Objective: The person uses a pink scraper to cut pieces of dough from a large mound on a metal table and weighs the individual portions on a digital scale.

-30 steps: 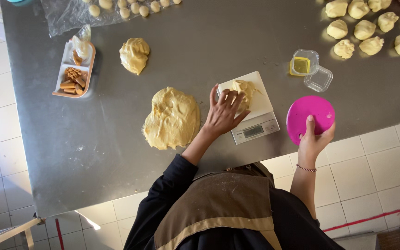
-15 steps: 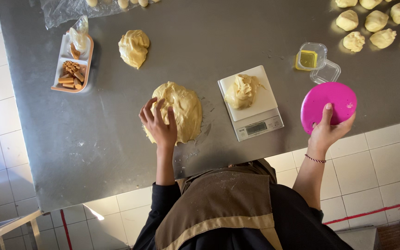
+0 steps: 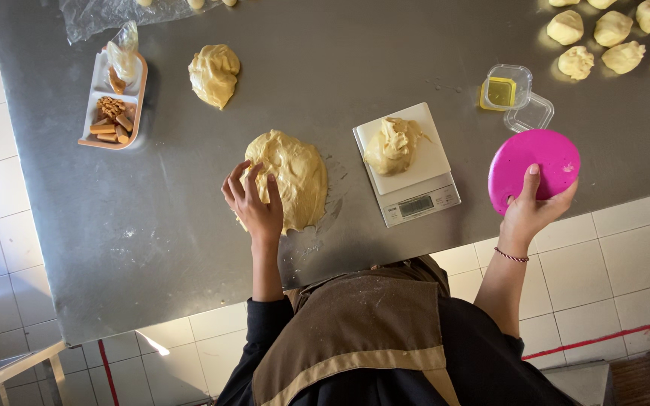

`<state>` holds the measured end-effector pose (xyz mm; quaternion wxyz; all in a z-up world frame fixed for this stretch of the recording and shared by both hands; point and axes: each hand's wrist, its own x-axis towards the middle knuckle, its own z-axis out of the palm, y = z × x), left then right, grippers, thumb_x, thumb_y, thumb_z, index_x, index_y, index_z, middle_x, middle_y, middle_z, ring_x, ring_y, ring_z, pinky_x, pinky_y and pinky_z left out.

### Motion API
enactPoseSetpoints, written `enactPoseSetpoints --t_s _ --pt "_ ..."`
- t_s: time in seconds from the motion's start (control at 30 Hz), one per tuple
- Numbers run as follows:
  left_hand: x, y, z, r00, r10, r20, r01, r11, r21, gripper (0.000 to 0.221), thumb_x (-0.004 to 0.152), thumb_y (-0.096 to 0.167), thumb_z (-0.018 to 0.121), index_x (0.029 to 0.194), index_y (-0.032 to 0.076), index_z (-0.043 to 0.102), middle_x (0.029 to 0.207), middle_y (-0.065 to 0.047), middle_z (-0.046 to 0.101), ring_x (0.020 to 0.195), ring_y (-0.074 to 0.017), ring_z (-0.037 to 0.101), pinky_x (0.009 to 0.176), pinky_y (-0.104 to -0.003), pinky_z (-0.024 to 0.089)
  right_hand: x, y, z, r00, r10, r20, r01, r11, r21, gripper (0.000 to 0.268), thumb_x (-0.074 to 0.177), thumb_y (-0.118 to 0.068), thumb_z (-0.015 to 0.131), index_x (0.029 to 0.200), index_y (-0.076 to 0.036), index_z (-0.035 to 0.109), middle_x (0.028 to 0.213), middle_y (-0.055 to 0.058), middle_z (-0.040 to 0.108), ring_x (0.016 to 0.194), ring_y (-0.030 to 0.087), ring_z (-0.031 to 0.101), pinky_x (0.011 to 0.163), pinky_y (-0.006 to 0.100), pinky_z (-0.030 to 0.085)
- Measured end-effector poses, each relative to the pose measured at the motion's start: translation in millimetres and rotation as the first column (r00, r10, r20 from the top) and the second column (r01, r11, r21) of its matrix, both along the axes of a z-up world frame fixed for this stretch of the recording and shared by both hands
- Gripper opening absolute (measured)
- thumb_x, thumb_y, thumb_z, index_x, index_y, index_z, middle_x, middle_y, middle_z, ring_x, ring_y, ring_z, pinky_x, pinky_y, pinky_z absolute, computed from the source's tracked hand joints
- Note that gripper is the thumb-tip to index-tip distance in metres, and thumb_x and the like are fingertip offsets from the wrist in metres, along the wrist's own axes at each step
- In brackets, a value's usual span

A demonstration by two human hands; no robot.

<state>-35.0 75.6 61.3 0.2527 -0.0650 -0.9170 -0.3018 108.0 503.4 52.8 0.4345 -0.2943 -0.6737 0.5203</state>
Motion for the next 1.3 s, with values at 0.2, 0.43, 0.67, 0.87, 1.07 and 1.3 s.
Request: enactPoseSetpoints --t_s 0.2,0.43,0.67,0.87,1.07,1.3 --pt "2.0 -0.8 3.5 0.999 -0.007 0.033 0.006 1.000 0.025 0.022 0.100 0.020 0.066 0.120 0.009 0.067 0.131 -0.011 0.059 0.129 -0.0327 0.048 0.108 -0.052 0.041 4.1 -3.1 0.2 0.998 0.012 -0.056 -0.015 0.999 -0.044 0.050 0.107 -0.009 0.074 0.144 0.006 0.045 0.141 0.019 0.058 0.131 0.028 0.059 0.115 0.042 0.050" --pt "1.2 -2.9 -4.8 0.999 -0.003 0.042 0.004 1.000 -0.013 0.021 0.100 0.022 0.066 0.117 0.010 0.069 0.130 -0.009 0.061 0.127 -0.0307 0.049 0.107 -0.050 0.041 5.7 -1.0 -2.0 0.999 0.018 -0.027 -0.018 1.000 -0.001 0.048 0.107 -0.011 0.074 0.143 0.005 0.047 0.139 0.019 0.059 0.131 0.030 0.061 0.116 0.045 0.053" --pt "25.4 -35.9 -46.7 0.989 0.053 0.137 -0.051 0.999 -0.013 0.020 0.097 0.029 0.071 0.093 0.009 0.066 0.095 -0.002 0.068 0.092 -0.0189 0.058 0.086 -0.037 0.042 -5.0 -21.0 0.5 0.992 0.091 -0.090 -0.096 0.994 -0.059 0.050 0.106 -0.007 0.074 0.145 0.006 0.045 0.142 0.019 0.056 0.131 0.028 0.057 0.115 0.043 0.049" --pt "95.8 -30.6 -61.1 0.990 0.024 0.139 -0.011 0.995 -0.094 0.027 0.088 0.031 0.076 0.094 0.009 0.062 0.093 -0.005 0.065 0.089 -0.0198 0.058 0.086 -0.038 0.042 -24.4 -54.7 -0.7 0.982 0.191 0.011 -0.191 0.982 0.004 0.049 0.107 -0.013 0.074 0.142 0.008 0.047 0.138 0.018 0.060 0.127 0.026 0.060 0.112 0.041 0.051" --pt "113.4 -40.1 -69.5 0.952 0.220 0.214 -0.207 0.975 -0.080 0.031 0.092 0.033 0.076 0.101 0.009 0.058 0.096 -0.007 0.062 0.093 -0.0241 0.058 0.091 -0.040 0.042 -34.9 -87.6 7.3 0.949 0.289 0.125 -0.300 0.950 0.089 0.044 0.105 -0.024 0.075 0.132 0.004 0.055 0.126 0.016 0.065 0.118 0.028 0.065 0.105 0.044 0.056" --pt "103.2 -47.3 -77.3 0.972 0.218 0.092 -0.202 0.966 -0.159 0.032 0.092 0.029 0.074 0.114 0.009 0.062 0.110 -0.008 0.068 0.106 -0.0237 0.061 0.096 -0.040 0.042 -45.9 -136.5 4.9 0.889 0.429 0.163 -0.443 0.895 0.058 0.047 0.101 -0.031 0.072 0.132 0.002 0.057 0.119 0.016 0.067 0.106 0.026 0.069 0.083 0.037 0.064"
